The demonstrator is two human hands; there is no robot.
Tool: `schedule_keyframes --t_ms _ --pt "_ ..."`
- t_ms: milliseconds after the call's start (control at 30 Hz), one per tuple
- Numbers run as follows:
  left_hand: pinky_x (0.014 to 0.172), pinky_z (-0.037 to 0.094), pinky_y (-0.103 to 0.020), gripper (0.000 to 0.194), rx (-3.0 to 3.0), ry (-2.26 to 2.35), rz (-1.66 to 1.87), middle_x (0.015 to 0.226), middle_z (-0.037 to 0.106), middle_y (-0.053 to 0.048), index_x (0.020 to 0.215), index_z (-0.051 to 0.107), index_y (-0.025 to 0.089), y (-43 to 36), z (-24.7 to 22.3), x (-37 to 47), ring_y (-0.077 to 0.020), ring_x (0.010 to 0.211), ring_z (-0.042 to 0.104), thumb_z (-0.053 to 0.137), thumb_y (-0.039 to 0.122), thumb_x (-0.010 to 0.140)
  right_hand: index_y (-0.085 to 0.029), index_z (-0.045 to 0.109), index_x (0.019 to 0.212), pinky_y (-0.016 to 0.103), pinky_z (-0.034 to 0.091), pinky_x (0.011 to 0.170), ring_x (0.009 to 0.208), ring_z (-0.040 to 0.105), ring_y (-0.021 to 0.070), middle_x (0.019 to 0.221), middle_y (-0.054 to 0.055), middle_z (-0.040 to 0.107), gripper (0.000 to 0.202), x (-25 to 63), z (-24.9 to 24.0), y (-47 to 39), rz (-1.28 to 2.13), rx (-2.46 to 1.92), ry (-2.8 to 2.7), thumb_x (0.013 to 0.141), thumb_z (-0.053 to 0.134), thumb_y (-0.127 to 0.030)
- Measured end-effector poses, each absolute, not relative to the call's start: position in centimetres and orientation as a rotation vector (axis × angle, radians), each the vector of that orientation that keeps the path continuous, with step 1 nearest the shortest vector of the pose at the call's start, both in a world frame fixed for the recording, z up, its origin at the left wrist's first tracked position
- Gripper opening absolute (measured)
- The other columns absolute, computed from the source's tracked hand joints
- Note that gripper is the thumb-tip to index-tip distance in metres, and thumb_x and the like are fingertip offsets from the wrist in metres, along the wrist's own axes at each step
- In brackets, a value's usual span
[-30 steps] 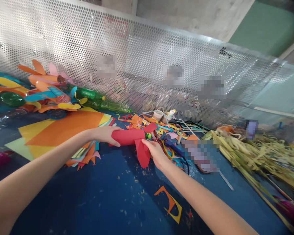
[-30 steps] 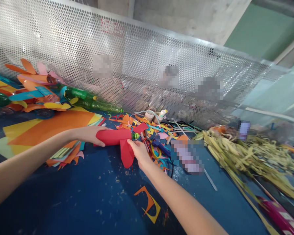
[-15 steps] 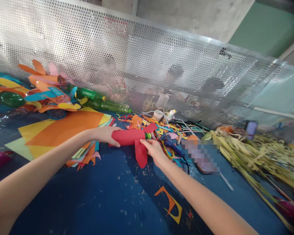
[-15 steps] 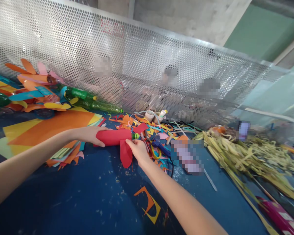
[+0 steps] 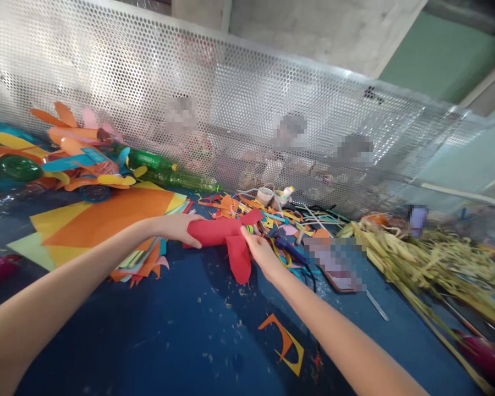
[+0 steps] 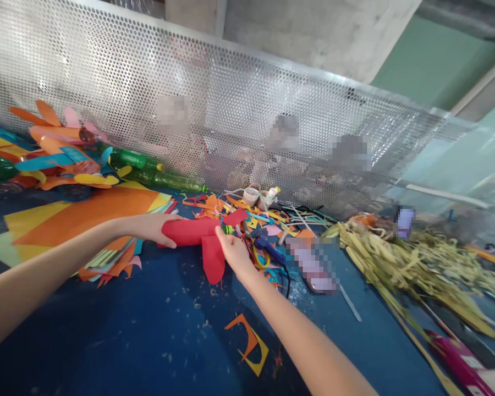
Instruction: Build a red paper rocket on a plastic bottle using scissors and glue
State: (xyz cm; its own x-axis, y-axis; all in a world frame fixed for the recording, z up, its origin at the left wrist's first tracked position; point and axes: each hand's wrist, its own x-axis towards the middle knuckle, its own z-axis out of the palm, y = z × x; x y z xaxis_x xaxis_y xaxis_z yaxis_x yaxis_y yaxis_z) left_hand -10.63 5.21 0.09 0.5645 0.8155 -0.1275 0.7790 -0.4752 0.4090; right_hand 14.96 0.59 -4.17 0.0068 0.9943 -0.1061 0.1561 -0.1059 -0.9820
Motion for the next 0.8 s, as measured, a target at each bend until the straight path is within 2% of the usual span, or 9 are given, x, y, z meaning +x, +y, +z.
schedule_keyframes --t_ms 133,233,400,533,667,733,800 --pt "0.091 0.036 -0.037 0.091 2.404 1.310 0.261 0.131 0.046 -0.011 0.133 0.035 0.022 5.1 0.0 -10.5 -0.0313 0.113 0.046 0.064 0.060 0.055 -0.018 0.061 0.062 0.028 0.047 0.055 0.057 0.060 0.0174 0.063 0.008 0.065 0.053 16.0 -3.4 0.2 1.344 -1.371 -1.135 0.077 0.039 -0.064" --pt "0.091 0.036 -0.038 0.092 2.415 1.373 0.436 0.129 0.048 -0.011 0.134 0.033 0.023 4.7 -0.2 -9.4 -0.0315 0.112 0.047 0.065 0.059 0.055 -0.019 0.061 0.067 0.028 0.048 0.055 0.059 0.062 0.0180 0.066 0.007 0.066 0.046 16.4 -3.0 0.1 1.382 -1.356 -1.083 0.077 0.045 -0.061" --pt "0.094 0.033 -0.041 0.086 2.538 1.386 0.735 0.128 0.047 -0.009 0.133 0.032 0.025 2.9 -0.8 -6.6 -0.0304 0.112 0.046 0.065 0.055 0.060 -0.023 0.063 0.089 0.030 0.050 0.068 0.082 0.064 0.0195 0.086 0.003 0.070 0.032 16.6 -1.7 -0.1 1.410 -0.987 -1.036 0.079 0.050 -0.051" --pt "0.093 0.034 -0.041 0.084 2.563 1.416 0.839 0.119 0.050 -0.010 0.133 0.033 0.023 1.1 -0.9 -5.1 -0.0303 0.110 0.044 0.064 0.055 0.062 -0.024 0.062 0.090 0.031 0.050 0.073 0.087 0.064 0.0206 0.091 0.002 0.070 0.025 17.2 -1.0 0.2 1.348 -0.865 -0.973 0.075 0.060 -0.043" --pt "0.093 0.033 -0.042 0.086 2.497 1.367 0.835 0.122 0.048 -0.010 0.133 0.034 0.025 0.1 0.0 -4.7 -0.0315 0.110 0.044 0.065 0.057 0.060 -0.023 0.062 0.091 0.032 0.051 0.073 0.087 0.064 0.0209 0.092 0.001 0.070 0.026 18.0 -0.9 0.7 1.335 -0.891 -0.924 0.072 0.064 -0.040" --pt "0.092 0.034 -0.039 0.078 2.382 1.295 0.796 0.124 0.048 -0.010 0.131 0.040 0.024 0.0 0.6 -4.8 -0.0307 0.109 0.046 0.061 0.059 0.064 -0.023 0.063 0.092 0.031 0.051 0.073 0.087 0.065 0.0206 0.092 0.001 0.070 0.026 18.3 -0.9 0.7 1.374 -0.909 -0.926 0.073 0.063 -0.041" --pt "0.088 0.036 -0.034 0.061 2.197 1.202 0.747 0.118 0.055 -0.009 0.122 0.051 0.022 0.1 1.1 -4.9 -0.0280 0.104 0.051 0.050 0.059 0.074 -0.022 0.064 0.091 0.031 0.052 0.072 0.085 0.065 0.0207 0.090 0.002 0.071 0.026 18.2 -0.8 0.6 1.417 -0.938 -0.924 0.074 0.062 -0.041"
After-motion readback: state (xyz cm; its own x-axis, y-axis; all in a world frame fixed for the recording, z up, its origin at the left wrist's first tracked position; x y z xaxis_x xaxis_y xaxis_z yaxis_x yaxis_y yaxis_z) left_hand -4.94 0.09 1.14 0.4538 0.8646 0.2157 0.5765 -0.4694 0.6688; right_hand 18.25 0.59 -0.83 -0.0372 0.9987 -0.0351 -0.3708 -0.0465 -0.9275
